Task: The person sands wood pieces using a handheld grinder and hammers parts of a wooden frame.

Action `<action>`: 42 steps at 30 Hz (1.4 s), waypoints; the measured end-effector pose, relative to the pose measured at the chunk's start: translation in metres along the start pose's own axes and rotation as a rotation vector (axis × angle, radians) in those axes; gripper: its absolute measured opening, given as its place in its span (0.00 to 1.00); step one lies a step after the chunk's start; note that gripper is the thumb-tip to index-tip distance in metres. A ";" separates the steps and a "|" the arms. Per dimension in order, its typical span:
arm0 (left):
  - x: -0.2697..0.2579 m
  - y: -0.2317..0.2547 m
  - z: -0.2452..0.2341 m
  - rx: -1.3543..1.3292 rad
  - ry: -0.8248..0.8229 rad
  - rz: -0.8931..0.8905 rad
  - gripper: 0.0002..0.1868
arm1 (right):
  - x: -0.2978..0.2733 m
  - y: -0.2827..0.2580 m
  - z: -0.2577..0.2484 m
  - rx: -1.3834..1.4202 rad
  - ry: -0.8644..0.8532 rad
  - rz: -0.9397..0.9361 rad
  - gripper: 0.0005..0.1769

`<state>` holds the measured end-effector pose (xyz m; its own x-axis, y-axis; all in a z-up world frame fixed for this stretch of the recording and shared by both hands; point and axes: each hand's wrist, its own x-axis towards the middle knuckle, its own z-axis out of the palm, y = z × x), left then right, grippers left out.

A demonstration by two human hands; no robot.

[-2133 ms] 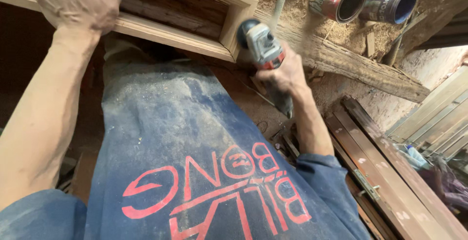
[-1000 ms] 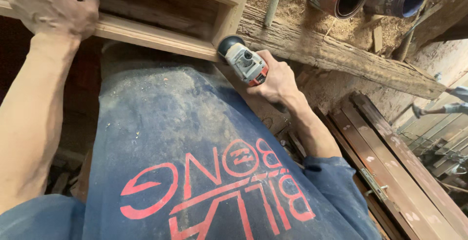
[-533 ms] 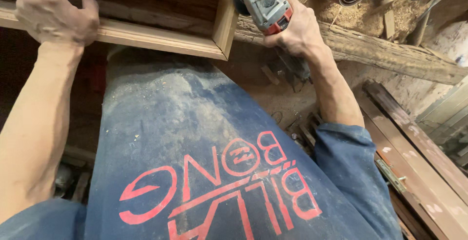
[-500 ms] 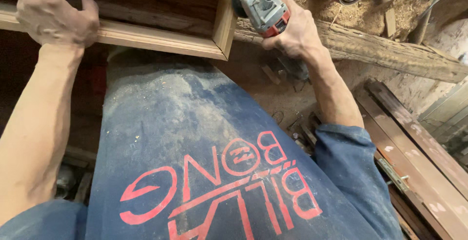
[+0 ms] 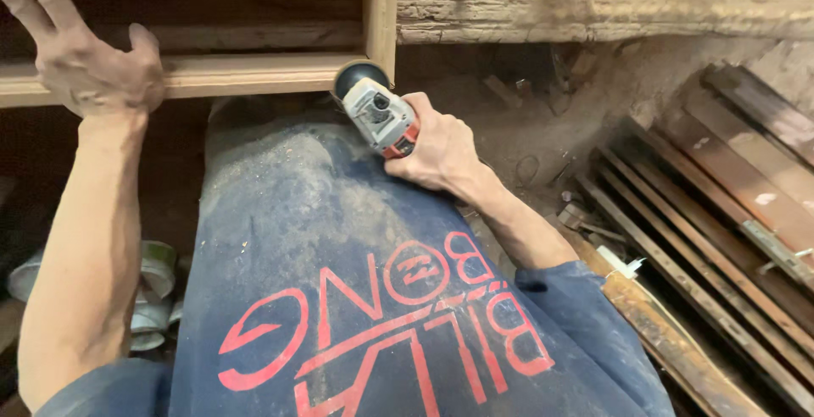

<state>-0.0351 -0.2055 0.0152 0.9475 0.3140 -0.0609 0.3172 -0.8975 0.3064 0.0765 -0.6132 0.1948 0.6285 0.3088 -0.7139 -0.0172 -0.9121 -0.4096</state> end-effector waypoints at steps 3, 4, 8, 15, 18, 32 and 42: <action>-0.002 -0.005 0.002 -0.038 0.032 0.064 0.62 | -0.005 -0.006 0.012 0.060 0.045 0.007 0.44; -0.002 -0.007 0.002 -0.048 0.028 0.065 0.62 | -0.007 -0.007 0.014 0.076 0.058 0.013 0.44; 0.004 -0.004 -0.002 -0.092 0.010 0.042 0.60 | -0.019 0.012 0.005 0.158 0.114 0.140 0.43; 0.007 0.004 -0.003 -0.075 0.025 0.005 0.61 | -0.030 0.010 0.014 0.195 0.148 0.176 0.44; 0.008 -0.002 0.001 -0.088 0.071 0.054 0.62 | -0.021 -0.022 0.034 0.184 0.134 0.160 0.42; -0.013 -0.064 -0.051 -0.570 0.595 -0.180 0.19 | 0.036 -0.193 0.113 0.034 0.064 0.037 0.47; -0.080 -0.193 -0.049 -1.347 0.466 -0.642 0.31 | 0.086 -0.360 0.176 -0.120 -0.028 -0.156 0.43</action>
<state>-0.1737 -0.0421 0.0079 0.4969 0.8144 -0.2997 0.1370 0.2675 0.9538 0.0000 -0.2110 0.1814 0.5947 0.4549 -0.6629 0.1730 -0.8776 -0.4471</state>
